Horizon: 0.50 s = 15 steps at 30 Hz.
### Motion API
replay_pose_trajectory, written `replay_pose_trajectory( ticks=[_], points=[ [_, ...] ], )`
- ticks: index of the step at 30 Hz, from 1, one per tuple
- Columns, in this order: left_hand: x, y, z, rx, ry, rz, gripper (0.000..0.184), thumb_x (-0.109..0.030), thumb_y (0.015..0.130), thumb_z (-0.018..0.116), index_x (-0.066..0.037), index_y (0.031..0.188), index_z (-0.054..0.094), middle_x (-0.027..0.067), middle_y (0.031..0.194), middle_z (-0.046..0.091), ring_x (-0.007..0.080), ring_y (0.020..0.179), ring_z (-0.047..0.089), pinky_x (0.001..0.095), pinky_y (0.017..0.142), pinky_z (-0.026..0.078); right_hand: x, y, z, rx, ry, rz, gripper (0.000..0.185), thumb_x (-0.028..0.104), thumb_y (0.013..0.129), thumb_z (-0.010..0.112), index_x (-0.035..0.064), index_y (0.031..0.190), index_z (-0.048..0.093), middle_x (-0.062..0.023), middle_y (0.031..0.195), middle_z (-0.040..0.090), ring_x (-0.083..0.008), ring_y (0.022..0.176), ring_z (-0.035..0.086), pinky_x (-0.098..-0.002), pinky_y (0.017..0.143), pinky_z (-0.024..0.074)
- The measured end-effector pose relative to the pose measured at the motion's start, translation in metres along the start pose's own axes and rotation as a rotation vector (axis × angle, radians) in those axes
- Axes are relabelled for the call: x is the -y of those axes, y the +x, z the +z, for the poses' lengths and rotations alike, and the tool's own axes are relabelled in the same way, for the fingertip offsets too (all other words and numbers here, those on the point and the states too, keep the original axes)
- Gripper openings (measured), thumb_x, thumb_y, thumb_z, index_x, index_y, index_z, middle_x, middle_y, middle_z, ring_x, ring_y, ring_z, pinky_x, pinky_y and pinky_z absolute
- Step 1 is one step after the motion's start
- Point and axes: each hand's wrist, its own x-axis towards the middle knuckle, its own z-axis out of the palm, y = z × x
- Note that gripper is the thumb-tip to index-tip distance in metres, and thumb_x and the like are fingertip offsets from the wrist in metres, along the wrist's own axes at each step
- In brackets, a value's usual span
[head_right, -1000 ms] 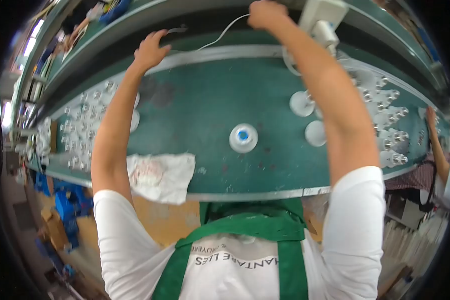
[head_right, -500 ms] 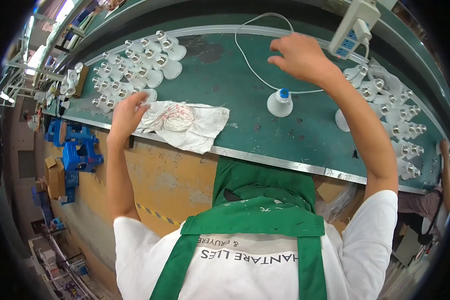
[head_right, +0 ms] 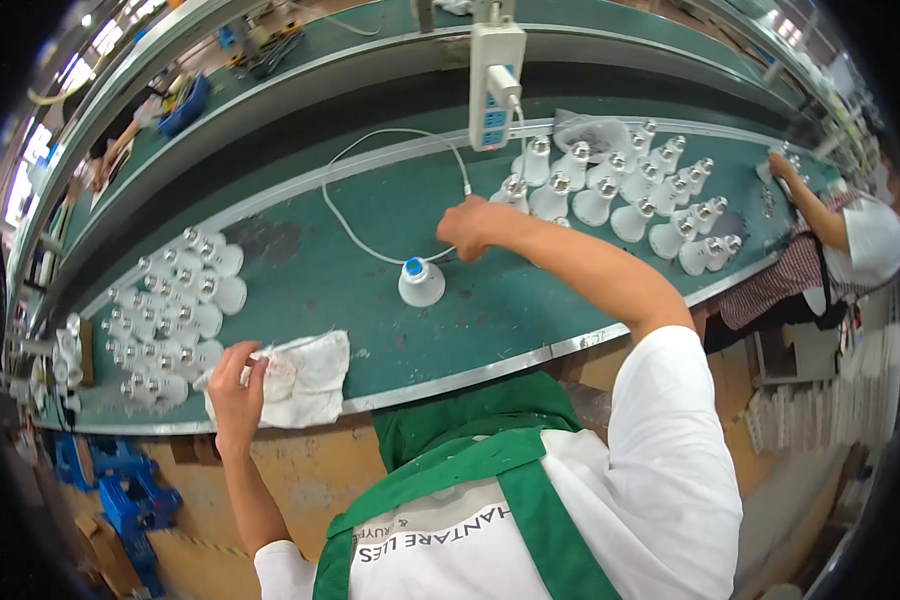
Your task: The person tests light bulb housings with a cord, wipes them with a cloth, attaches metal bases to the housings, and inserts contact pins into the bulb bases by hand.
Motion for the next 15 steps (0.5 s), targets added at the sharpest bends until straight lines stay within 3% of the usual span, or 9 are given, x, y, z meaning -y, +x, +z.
replay_pose_trajectory(
  ticks=[2, 6, 8, 9, 10, 11, 15],
  points=[
    [-0.005, 0.01, 0.008, -0.005, -0.014, 0.073, 0.019, -0.001, 0.074, 0.065, -0.001, 0.092, 0.06, 0.0123, 0.09, 0.062, 0.0273, 0.077, 0.059, 0.0356, 0.066, 0.046, -0.003, 0.014, -0.001, -0.005, 0.087, 0.023, 0.023, 0.016, 0.068, 0.062, 0.01, 0.089, 0.068, -0.0129, 0.09, 0.066, -0.0319, 0.088, 0.062, -0.0427, 0.076, 0.0499],
    [-0.008, 0.012, 0.015, -0.039, -0.056, 0.104, 0.018, 0.001, 0.072, 0.065, 0.0, 0.09, 0.061, 0.0129, 0.088, 0.063, 0.0272, 0.074, 0.059, 0.0354, 0.066, 0.046, -0.036, 0.052, -0.053, -0.666, 0.428, 0.083, 0.024, 0.029, 0.072, 0.061, 0.0077, 0.081, 0.068, -0.0169, 0.088, 0.064, -0.0356, 0.085, 0.062, -0.0438, 0.076, 0.0496],
    [-0.005, 0.005, 0.014, -0.084, -0.072, 0.046, 0.017, 0.002, 0.072, 0.065, 0.0, 0.089, 0.062, 0.0128, 0.087, 0.063, 0.0265, 0.073, 0.059, 0.0345, 0.066, 0.046, -0.061, 0.092, -0.094, -0.988, 0.726, 0.255, 0.027, 0.033, 0.072, 0.062, 0.0079, 0.08, 0.068, -0.0152, 0.085, 0.065, -0.0352, 0.083, 0.062, -0.0436, 0.075, 0.0495],
    [-0.003, 0.0, 0.011, -0.109, -0.072, 0.007, 0.017, 0.002, 0.072, 0.065, 0.0, 0.089, 0.062, 0.0127, 0.087, 0.063, 0.0261, 0.073, 0.059, 0.034, 0.066, 0.046, -0.068, 0.103, -0.114, -1.04, 0.958, 0.244, 0.029, 0.036, 0.073, 0.061, 0.0078, 0.076, 0.067, -0.0143, 0.083, 0.065, -0.0351, 0.081, 0.062, -0.0436, 0.074, 0.0497],
    [0.001, -0.007, 0.009, -0.162, -0.072, -0.007, 0.016, 0.003, 0.073, 0.064, 0.0, 0.088, 0.062, 0.0124, 0.087, 0.063, 0.0253, 0.072, 0.059, 0.0333, 0.065, 0.046, -0.069, 0.115, -0.129, -1.207, 0.875, 0.318, 0.03, 0.037, 0.075, 0.059, 0.008, 0.08, 0.066, -0.0127, 0.087, 0.066, -0.0343, 0.081, 0.062, -0.0431, 0.073, 0.0499],
    [0.004, -0.016, 0.005, -0.186, -0.056, -0.051, 0.017, 0.004, 0.073, 0.064, 0.0, 0.089, 0.062, 0.0124, 0.087, 0.063, 0.0253, 0.072, 0.059, 0.0334, 0.065, 0.046, -0.069, 0.122, -0.138, -1.21, 0.718, 0.343, 0.032, 0.038, 0.077, 0.057, 0.0094, 0.089, 0.066, -0.0151, 0.086, 0.065, -0.0359, 0.081, 0.062, -0.0427, 0.073, 0.0499],
    [0.014, -0.05, -0.005, -0.254, -0.006, -0.175, 0.018, 0.005, 0.073, 0.063, 0.0, 0.091, 0.062, 0.0129, 0.087, 0.063, 0.0264, 0.074, 0.059, 0.034, 0.066, 0.047, -0.088, 0.171, -0.104, -0.654, 0.098, 0.397, 0.034, 0.035, 0.078, 0.057, 0.0084, 0.098, 0.065, -0.0149, 0.1, 0.063, -0.0322, 0.099, 0.058, -0.0462, 0.076, 0.0471]
  ],
)
